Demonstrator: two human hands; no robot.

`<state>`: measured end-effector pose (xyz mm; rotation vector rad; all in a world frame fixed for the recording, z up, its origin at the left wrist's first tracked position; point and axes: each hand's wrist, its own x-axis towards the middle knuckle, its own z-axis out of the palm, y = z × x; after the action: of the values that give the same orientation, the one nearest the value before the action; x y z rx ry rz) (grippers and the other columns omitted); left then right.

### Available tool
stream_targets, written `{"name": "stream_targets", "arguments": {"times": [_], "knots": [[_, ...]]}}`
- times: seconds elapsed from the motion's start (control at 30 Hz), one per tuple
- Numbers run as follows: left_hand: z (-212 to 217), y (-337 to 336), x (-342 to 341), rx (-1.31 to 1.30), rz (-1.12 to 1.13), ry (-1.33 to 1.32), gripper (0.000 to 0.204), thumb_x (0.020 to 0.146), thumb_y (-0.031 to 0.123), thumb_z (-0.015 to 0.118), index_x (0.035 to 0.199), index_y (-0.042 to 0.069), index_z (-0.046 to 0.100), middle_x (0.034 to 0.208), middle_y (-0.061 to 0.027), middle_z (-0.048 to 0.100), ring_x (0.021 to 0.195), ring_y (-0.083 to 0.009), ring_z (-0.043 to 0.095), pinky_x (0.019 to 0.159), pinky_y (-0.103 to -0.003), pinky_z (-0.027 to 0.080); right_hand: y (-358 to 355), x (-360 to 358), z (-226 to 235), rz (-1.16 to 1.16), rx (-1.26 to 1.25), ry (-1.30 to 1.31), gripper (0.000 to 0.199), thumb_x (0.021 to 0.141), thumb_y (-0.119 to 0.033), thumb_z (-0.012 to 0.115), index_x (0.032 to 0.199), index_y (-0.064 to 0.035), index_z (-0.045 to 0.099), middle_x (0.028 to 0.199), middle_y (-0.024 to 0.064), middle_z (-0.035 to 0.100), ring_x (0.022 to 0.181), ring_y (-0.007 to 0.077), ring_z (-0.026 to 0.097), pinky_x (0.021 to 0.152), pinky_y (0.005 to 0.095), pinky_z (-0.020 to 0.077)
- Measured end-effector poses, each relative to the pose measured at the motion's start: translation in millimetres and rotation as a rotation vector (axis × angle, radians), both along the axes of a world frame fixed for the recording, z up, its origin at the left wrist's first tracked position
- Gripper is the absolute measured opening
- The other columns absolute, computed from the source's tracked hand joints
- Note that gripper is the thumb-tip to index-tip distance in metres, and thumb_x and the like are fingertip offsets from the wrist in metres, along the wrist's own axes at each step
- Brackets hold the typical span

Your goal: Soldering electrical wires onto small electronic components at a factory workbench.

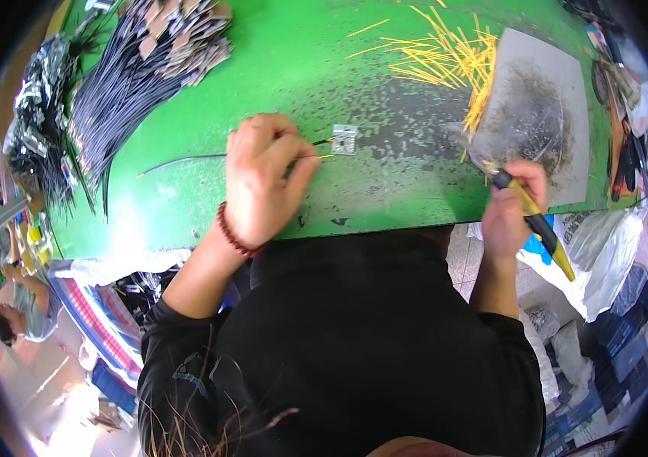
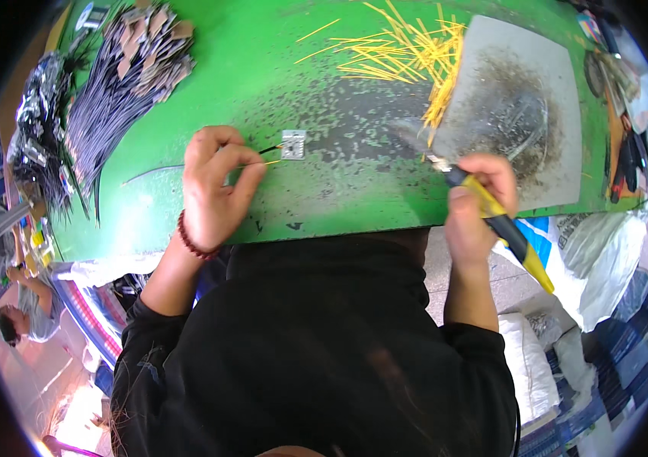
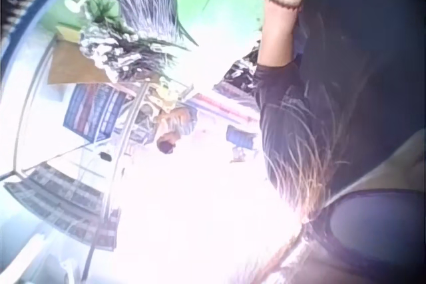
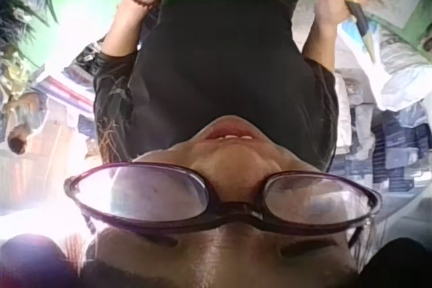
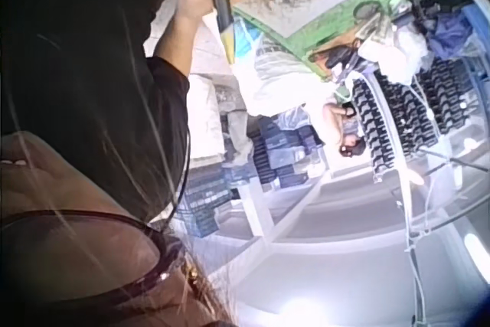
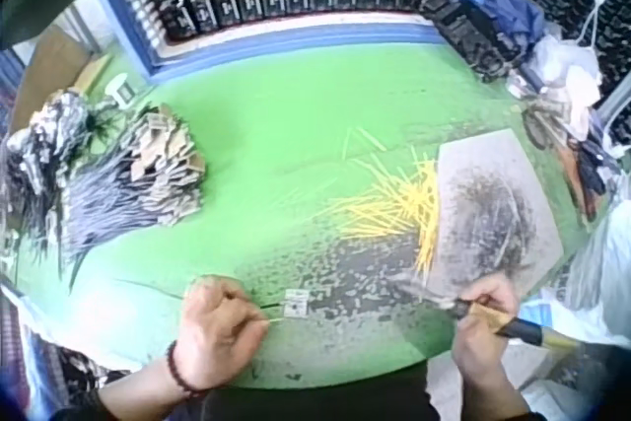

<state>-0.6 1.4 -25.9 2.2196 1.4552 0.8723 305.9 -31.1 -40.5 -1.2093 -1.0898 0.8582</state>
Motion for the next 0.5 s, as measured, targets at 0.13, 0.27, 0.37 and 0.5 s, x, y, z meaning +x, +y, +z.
{"name": "stream_targets", "arguments": {"times": [0.13,0.27,0.37,0.5], "knots": [[-8.2,-0.5,4.3,0.093,0.029,0.053,0.013,0.068,0.01,0.075,0.075,0.012,0.064,0.092,-0.002,0.057,0.087,-0.0219,0.055,0.077,-0.037,0.037,3.0,-52.5,-9.9,0.2,-0.017,0.006,0.028,0.08,-0.019,0.066,0.096,0.0018,0.054,0.075,0.0046,0.055,0.057,0.0085,0.049,0.053,0.0209,0.0384],[-16.8,-0.6,0.6,0.104,0.058,0.06,0.013,0.068,0.006,0.076,0.076,0.01,0.066,0.091,-0.0027,0.057,0.087,-0.022,0.055,0.077,-0.036,0.037,2.9,-71.1,-23.2,0.267,0.018,0.054,0.033,0.084,-0.026,0.069,0.095,0.0011,0.054,0.074,0.0048,0.055,0.058,0.0084,0.049,0.054,0.0213,0.0385],[-18.0,0.0,0.3,0.088,0.055,0.027,0.013,0.068,0.006,0.076,0.075,0.01,0.065,0.091,-0.0028,0.057,0.087,-0.022,0.055,0.077,-0.036,0.037,5.2,-74.5,-22.0,0.312,0.022,0.029,0.03,0.083,-0.024,0.072,0.093,-0.0005,0.057,0.072,0.0014,0.054,0.061,0.006,0.044,0.054,0.0228,0.0333],[-18.7,0.3,0.1,0.084,0.046,0.026,0.013,0.068,0.007,0.076,0.075,0.01,0.065,0.091,-0.0026,0.057,0.086,-0.0219,0.054,0.076,-0.036,0.037,6.7,-75.7,-18.6,0.328,0.109,-0.102,0.029,0.082,-0.025,0.072,0.089,0.0,0.058,0.066,0.0023,0.052,0.054,0.0077,0.041,0.049,0.0238,0.0301]]}}
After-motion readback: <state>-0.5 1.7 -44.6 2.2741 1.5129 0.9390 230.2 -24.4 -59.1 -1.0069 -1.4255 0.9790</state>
